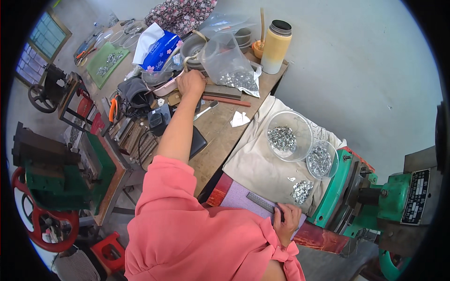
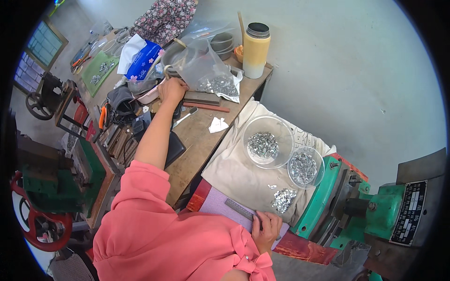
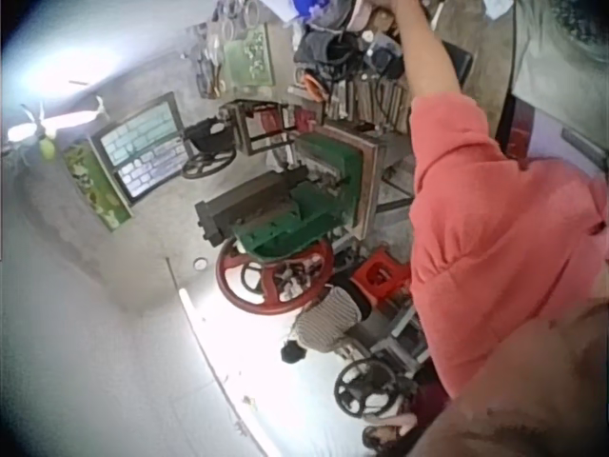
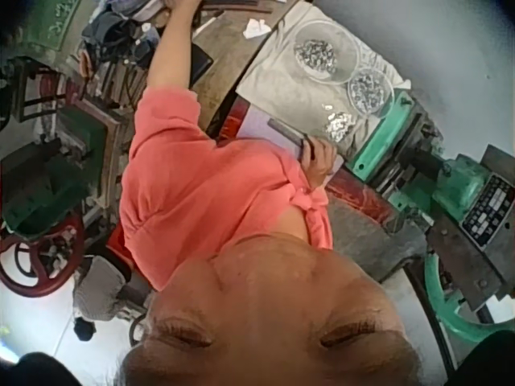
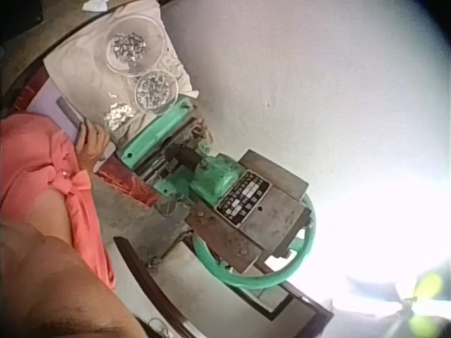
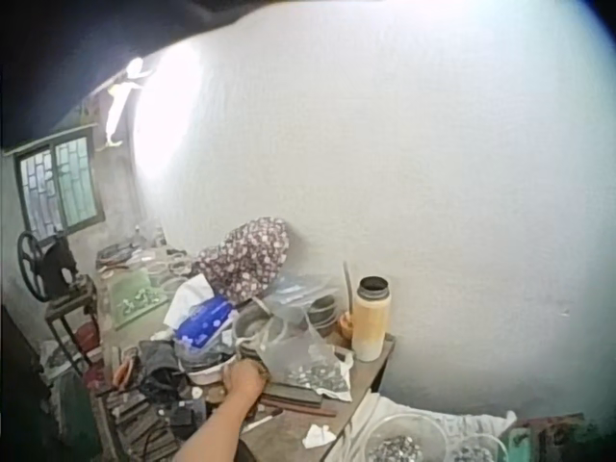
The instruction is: The person assembles small silver metal pieces into a long metal strip with slots. They pick up individual pieces from a pile and place them into the strip's slots. The person then uses a green manual press machine to secure the pieces into the strip.
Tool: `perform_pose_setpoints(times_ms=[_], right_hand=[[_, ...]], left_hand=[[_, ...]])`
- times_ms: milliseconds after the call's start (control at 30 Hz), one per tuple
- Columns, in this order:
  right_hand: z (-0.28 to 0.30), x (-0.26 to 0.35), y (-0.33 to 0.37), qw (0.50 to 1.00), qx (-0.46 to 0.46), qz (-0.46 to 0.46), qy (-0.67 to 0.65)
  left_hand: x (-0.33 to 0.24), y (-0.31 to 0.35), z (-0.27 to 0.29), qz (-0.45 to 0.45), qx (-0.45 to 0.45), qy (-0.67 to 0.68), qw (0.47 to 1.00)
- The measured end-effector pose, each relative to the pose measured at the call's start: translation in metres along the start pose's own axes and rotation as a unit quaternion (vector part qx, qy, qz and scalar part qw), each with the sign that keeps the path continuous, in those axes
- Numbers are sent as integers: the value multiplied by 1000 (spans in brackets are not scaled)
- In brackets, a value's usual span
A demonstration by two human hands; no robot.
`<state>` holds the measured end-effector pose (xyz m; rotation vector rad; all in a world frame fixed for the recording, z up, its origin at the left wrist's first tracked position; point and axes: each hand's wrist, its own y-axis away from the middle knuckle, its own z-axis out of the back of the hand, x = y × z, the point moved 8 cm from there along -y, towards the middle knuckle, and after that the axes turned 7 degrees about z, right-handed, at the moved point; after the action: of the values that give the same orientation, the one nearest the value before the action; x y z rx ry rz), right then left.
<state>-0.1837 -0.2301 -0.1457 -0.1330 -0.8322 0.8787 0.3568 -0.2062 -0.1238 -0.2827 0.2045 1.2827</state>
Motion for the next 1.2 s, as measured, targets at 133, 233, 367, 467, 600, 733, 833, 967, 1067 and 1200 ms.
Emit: perform_pose_setpoints(times_ms=[133, 233, 367, 467, 600, 733, 833, 967, 1067, 1200], right_hand=[[-1, -2, 1, 1000, 4, -3, -1], [0, -2, 0, 1000, 0, 4, -5], [0, 0, -2, 1000, 2, 7, -10], [0, -2, 0, 1000, -5, 10, -10], [0, -5, 1, 1000, -8, 7, -11], [1, -4, 1, 1000, -7, 0, -15], [0, -4, 0, 1000, -4, 4, -5], [-1, -4, 0, 1000, -1, -1, -8], [0, -4, 0, 1000, -1, -1, -10], [0, -3, -2, 1000, -2, 3, -9]], left_hand=[[6, -1, -1, 54, 16, 20, 998], [4, 0, 3, 61, -14, 7, 998], [8, -3, 3, 71, -43, 6, 997], [7, -3, 3, 71, -51, -1, 996], [1, -1, 1, 49, -47, -39, 997], [1, 4, 4, 19, -43, -83, 995], [-1, 5, 4, 9, -16, -83, 996], [8, -1, 0, 23, -21, -65, 997], [7, 3, 4, 25, -16, -47, 998], [11, 6, 7, 33, -17, -4, 999]])
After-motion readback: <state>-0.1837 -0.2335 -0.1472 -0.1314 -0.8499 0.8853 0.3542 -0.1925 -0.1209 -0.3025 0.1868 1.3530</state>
